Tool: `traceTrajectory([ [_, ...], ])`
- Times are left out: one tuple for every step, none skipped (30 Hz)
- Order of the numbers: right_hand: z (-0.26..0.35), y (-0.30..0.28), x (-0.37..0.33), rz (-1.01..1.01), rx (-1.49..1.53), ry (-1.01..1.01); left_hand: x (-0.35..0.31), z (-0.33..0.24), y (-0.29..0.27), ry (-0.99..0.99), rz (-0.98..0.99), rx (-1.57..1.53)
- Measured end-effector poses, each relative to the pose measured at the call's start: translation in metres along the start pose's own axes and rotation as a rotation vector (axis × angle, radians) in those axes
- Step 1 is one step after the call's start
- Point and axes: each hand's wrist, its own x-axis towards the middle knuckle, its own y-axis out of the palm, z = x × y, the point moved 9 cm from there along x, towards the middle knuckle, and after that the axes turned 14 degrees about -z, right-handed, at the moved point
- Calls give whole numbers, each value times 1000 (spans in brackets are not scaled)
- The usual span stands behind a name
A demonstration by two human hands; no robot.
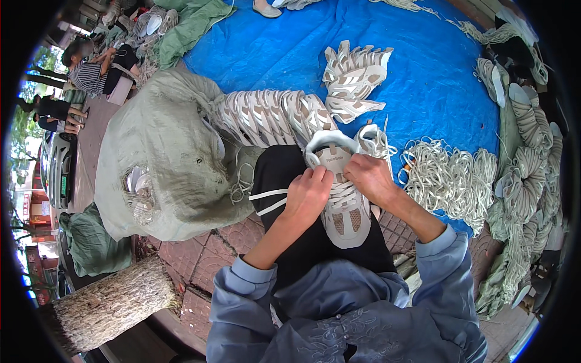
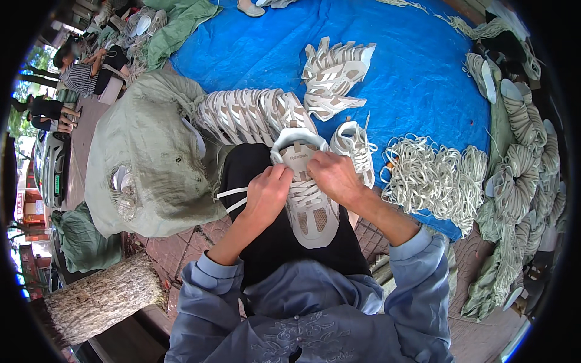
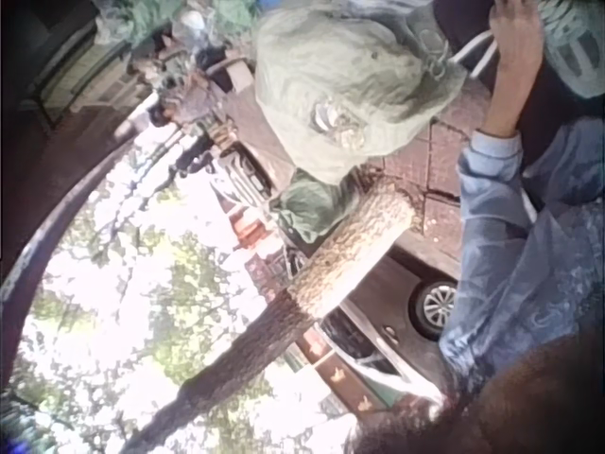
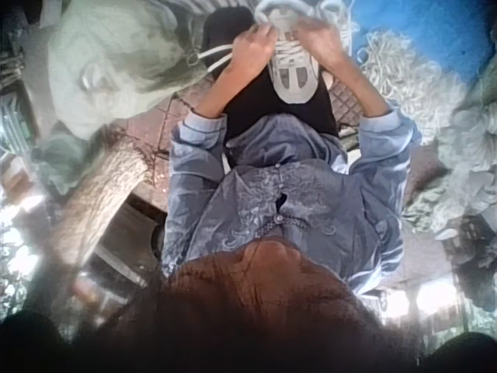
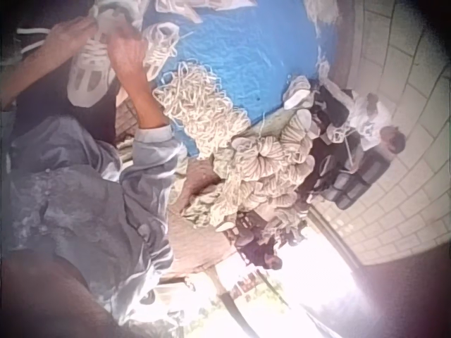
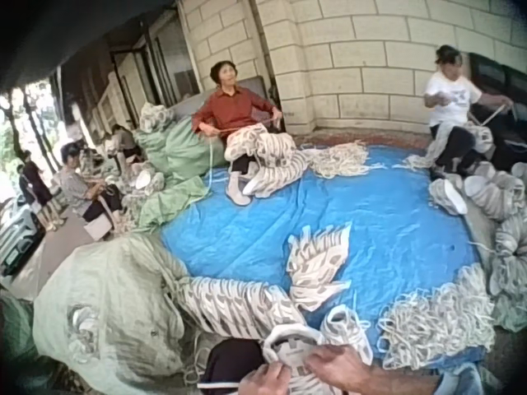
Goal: The person sits on a blue tarp outdoors and threads white shoelaces through the eyelets of a white sneaker. They pull the laces tight and adjust the fit, repeating the process for multiple shoes in a pile nearby.
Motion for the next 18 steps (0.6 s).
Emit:
traceTrajectory([
  [1,2,0,29,-40,-13,1,-1,0,-1,-4,-11],
  [2,4,0,57,-83,-22,1,-2,0,10,-9,4],
  [4,4,0,67,-94,-33,3,-3,0,14,-30,10],
  [6,5,1,80,-104,-46,5,-3,0,12,-49,14],
  [7,5,2,87,-108,-58,5,-2,3,17,-35,26],
  [10,7,2,119,-104,-84,5,-2,5,19,-13,35],
  [11,9,3,143,-94,-104,5,-2,8,24,12,29],
  [12,11,4,159,-80,-132,5,0,8,23,14,38],
  [11,13,5,187,-38,-120,4,0,7,24,16,32],
  [10,15,6,211,8,-111,4,2,6,13,5,26],
  [10,13,7,197,60,-105,3,3,6,14,12,29],
  [6,15,6,221,34,-85,2,4,6,4,7,32],
  [4,14,7,208,14,-67,2,6,5,-7,0,37],
  [2,15,5,216,-2,-45,1,6,4,-13,-8,33],
  [2,13,5,182,-11,-38,1,6,4,-19,-15,28],
  [3,12,5,165,-20,-28,1,7,4,-26,-22,24],
  [2,12,4,150,-33,-6,1,8,5,-36,-19,23],
  [4,13,3,151,-43,-24,1,8,5,-43,-13,21],
])
